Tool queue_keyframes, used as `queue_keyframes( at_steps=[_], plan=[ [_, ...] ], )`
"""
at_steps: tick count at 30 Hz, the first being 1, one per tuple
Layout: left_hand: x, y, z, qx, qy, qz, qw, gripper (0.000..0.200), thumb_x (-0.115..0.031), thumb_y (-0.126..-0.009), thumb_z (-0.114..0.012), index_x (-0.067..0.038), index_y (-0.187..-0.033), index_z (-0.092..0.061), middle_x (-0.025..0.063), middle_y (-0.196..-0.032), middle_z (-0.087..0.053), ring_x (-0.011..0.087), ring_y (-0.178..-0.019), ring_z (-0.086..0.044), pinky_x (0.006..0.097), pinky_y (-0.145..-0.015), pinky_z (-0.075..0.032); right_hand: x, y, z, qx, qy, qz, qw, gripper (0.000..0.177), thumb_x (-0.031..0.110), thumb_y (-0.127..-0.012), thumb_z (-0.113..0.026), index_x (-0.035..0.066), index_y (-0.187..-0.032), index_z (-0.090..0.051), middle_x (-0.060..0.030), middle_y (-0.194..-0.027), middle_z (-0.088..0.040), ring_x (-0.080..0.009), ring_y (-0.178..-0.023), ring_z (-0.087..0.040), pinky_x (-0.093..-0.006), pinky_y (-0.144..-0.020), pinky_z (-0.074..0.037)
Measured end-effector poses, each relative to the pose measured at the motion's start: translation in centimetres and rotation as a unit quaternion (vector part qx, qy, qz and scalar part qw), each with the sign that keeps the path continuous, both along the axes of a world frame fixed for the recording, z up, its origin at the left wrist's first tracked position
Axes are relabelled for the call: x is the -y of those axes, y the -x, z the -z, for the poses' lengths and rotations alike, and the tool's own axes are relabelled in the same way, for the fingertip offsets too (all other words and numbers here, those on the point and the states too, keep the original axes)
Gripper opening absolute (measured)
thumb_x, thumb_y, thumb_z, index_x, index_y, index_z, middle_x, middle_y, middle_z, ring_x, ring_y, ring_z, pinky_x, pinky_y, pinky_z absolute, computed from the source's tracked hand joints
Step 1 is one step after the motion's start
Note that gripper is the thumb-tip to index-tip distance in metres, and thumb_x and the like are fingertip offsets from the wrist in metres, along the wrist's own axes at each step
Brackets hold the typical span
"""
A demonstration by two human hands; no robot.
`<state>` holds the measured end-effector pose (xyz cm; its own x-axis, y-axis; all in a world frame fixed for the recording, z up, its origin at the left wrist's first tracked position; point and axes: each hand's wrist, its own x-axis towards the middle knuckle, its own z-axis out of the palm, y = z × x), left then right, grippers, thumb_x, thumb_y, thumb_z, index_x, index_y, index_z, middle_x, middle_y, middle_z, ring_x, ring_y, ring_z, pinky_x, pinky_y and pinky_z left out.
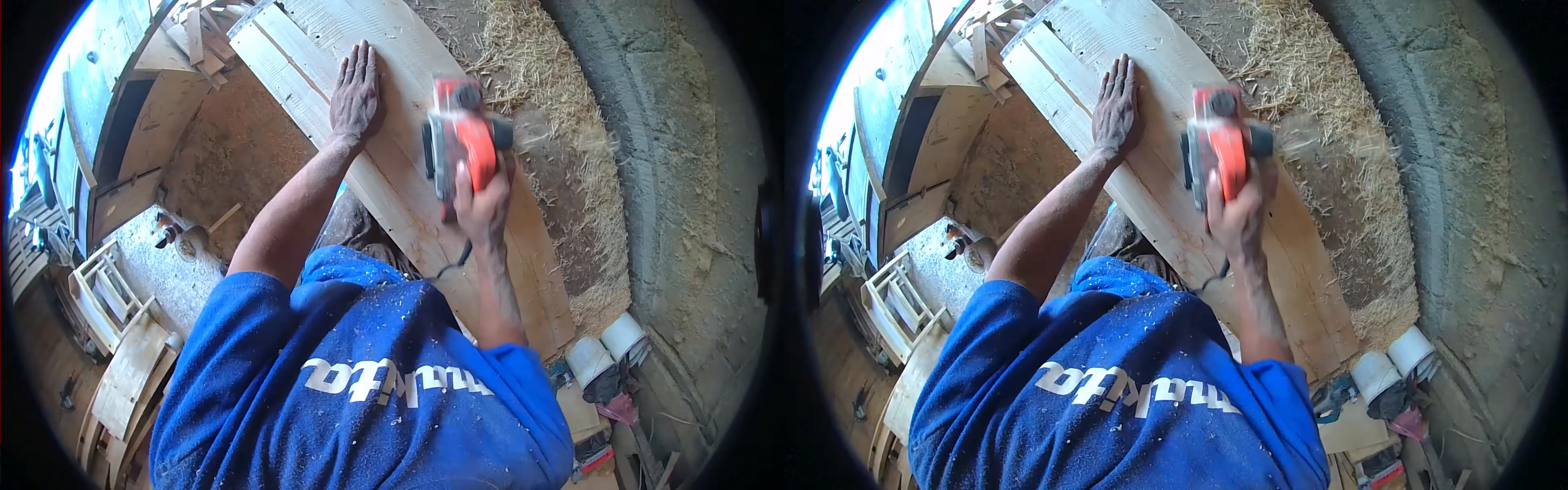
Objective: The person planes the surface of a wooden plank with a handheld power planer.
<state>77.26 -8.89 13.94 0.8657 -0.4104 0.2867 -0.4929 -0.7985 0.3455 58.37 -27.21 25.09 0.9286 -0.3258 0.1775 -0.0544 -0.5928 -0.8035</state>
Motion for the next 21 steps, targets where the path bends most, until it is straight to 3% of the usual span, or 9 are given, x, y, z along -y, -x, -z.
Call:
queue_keyframes(
  at_steps=[2,8,9,10,11,15,18,20,21],
  plan=[
    [0.0,-0.1,0.0,0.001,0.029,-0.006,1.000,0.055,-0.024,-0.108,-0.040,0.005,-0.154,-0.035,0.0240,-0.163,-0.034,0.0362,-0.153,-0.030,0.0465,-0.127,-0.022,-0.1,-5.9,0.6,0.024,-0.063,-0.009,0.998,0.033,0.016,-0.094,-0.066,-0.001,-0.123,-0.063,-0.0202,-0.110,-0.069,-0.0373,-0.099,-0.067,-0.0452,-0.091,-0.051],
    [0.0,-0.5,-0.4,-0.027,0.070,-0.086,0.993,0.057,-0.022,-0.108,-0.039,0.009,-0.154,-0.031,0.0278,-0.163,-0.030,0.0382,-0.154,-0.027,0.0486,-0.127,-0.019,-0.4,-21.9,1.7,0.112,0.007,-0.038,0.993,0.030,0.023,-0.089,-0.068,0.003,-0.111,-0.071,-0.0213,-0.090,-0.073,-0.0406,-0.086,-0.072,-0.0458,-0.078,-0.056],
    [-0.1,-0.5,-0.3,-0.028,0.086,-0.087,0.992,0.057,-0.021,-0.107,-0.040,0.010,-0.154,-0.031,0.0288,-0.163,-0.030,0.0390,-0.153,-0.028,0.0487,-0.127,-0.020,-0.7,-23.8,1.1,0.072,0.013,-0.055,0.996,0.035,0.021,-0.090,-0.066,0.000,-0.118,-0.062,-0.0233,-0.100,-0.070,-0.0411,-0.092,-0.071,-0.0466,-0.078,-0.058],
    [-0.2,-0.3,-0.2,-0.030,0.102,-0.087,0.991,0.056,-0.020,-0.107,-0.040,0.011,-0.154,-0.031,0.0297,-0.162,-0.030,0.0399,-0.153,-0.028,0.0489,-0.127,-0.020,-1.2,-25.9,-0.1,0.142,-0.043,-0.091,0.985,0.029,0.030,-0.091,-0.066,0.011,-0.112,-0.068,-0.0250,-0.107,-0.070,-0.0462,-0.100,-0.068,-0.0509,-0.083,-0.056],
    [-0.2,-0.5,-0.2,-0.030,0.103,-0.089,0.990,0.056,-0.020,-0.107,-0.040,0.011,-0.154,-0.031,0.0297,-0.162,-0.030,0.0399,-0.153,-0.028,0.0489,-0.127,-0.020,-1.9,-27.7,-0.7,0.059,-0.022,-0.048,0.997,0.026,0.028,-0.091,-0.065,0.009,-0.109,-0.067,-0.0235,-0.104,-0.070,-0.0453,-0.098,-0.069,-0.0504,-0.080,-0.056],
    [-0.6,-0.7,-0.1,-0.022,0.163,-0.101,0.981,0.057,-0.017,-0.106,-0.042,0.012,-0.154,-0.030,0.0325,-0.161,-0.031,0.0421,-0.151,-0.031,0.0494,-0.127,-0.021,-2.4,-34.0,0.4,-0.028,0.082,-0.006,0.996,0.028,0.029,-0.091,-0.066,0.007,-0.108,-0.065,-0.0225,-0.097,-0.071,-0.0451,-0.095,-0.069,-0.0505,-0.079,-0.056],
    [-1.4,-0.8,0.6,-0.010,0.157,-0.147,0.977,0.057,-0.016,-0.106,-0.043,0.012,-0.153,-0.030,0.0338,-0.160,-0.030,0.0424,-0.151,-0.032,0.0488,-0.127,-0.021,-2.5,-31.8,2.5,0.102,0.074,-0.020,0.992,0.036,0.036,-0.091,-0.065,0.006,-0.111,-0.063,-0.0237,-0.092,-0.071,-0.0466,-0.093,-0.069,-0.0518,-0.078,-0.056],
    [-1.8,-0.6,0.9,-0.004,0.165,-0.146,0.975,0.057,-0.017,-0.106,-0.043,0.012,-0.153,-0.031,0.0333,-0.160,-0.031,0.0417,-0.151,-0.032,0.0484,-0.127,-0.020,-1.7,-25.1,0.3,0.143,0.025,-0.148,0.978,0.045,0.043,-0.091,-0.065,0.004,-0.113,-0.061,-0.0263,-0.094,-0.071,-0.0490,-0.091,-0.069,-0.0553,-0.078,-0.056],
    [-1.8,-0.6,1.1,-0.002,0.160,-0.141,0.977,0.056,-0.019,-0.107,-0.040,0.010,-0.154,-0.032,0.0311,-0.161,-0.033,0.0409,-0.152,-0.031,0.0469,-0.128,-0.019,-1.6,-21.6,1.0,0.130,0.026,-0.119,0.984,0.038,0.032,-0.091,-0.066,0.002,-0.114,-0.064,-0.0241,-0.095,-0.071,-0.0443,-0.089,-0.070,-0.0508,-0.079,-0.056]
  ],
)
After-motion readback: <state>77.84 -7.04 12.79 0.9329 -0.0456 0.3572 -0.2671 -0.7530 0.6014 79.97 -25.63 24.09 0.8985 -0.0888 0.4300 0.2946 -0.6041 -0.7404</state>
